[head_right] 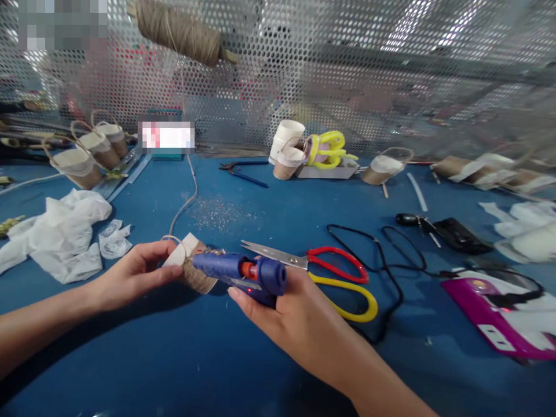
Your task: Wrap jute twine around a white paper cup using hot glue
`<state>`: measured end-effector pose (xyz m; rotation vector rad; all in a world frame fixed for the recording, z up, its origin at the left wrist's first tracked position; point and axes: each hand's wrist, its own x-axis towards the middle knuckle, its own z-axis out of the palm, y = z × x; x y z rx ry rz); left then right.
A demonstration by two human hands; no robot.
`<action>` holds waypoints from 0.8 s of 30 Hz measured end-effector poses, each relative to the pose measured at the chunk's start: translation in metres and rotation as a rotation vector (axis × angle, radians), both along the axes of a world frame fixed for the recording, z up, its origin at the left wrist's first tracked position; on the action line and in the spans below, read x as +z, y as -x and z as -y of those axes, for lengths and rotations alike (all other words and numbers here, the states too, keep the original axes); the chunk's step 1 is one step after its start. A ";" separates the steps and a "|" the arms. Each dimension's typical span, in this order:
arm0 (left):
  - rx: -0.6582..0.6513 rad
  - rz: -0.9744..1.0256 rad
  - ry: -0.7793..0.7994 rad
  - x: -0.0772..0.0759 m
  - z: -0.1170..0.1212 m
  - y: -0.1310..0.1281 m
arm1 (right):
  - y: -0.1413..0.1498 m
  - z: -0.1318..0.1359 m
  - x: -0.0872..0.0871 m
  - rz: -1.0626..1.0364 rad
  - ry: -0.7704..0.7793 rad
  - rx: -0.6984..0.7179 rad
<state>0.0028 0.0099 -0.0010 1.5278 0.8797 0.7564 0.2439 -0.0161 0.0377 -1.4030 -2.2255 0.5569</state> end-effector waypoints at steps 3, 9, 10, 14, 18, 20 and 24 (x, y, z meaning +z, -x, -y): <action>0.004 -0.016 -0.017 0.000 0.000 -0.001 | 0.001 0.001 0.001 0.002 0.003 -0.023; -0.009 -0.010 -0.018 0.001 0.000 -0.001 | 0.004 0.000 0.006 0.034 -0.039 -0.028; -0.008 -0.018 -0.020 0.001 -0.001 0.000 | 0.004 0.001 0.007 0.030 -0.037 -0.024; -0.001 -0.058 -0.032 0.000 -0.001 0.001 | 0.003 0.004 0.004 0.007 0.006 -0.006; 0.001 -0.069 -0.045 0.001 -0.002 0.001 | 0.001 0.003 0.003 0.028 -0.045 -0.055; 0.000 -0.073 -0.052 0.001 -0.001 0.000 | 0.001 0.002 0.003 0.028 -0.072 -0.065; -0.006 -0.063 -0.056 0.003 -0.001 0.000 | 0.003 0.001 0.004 0.036 -0.114 -0.048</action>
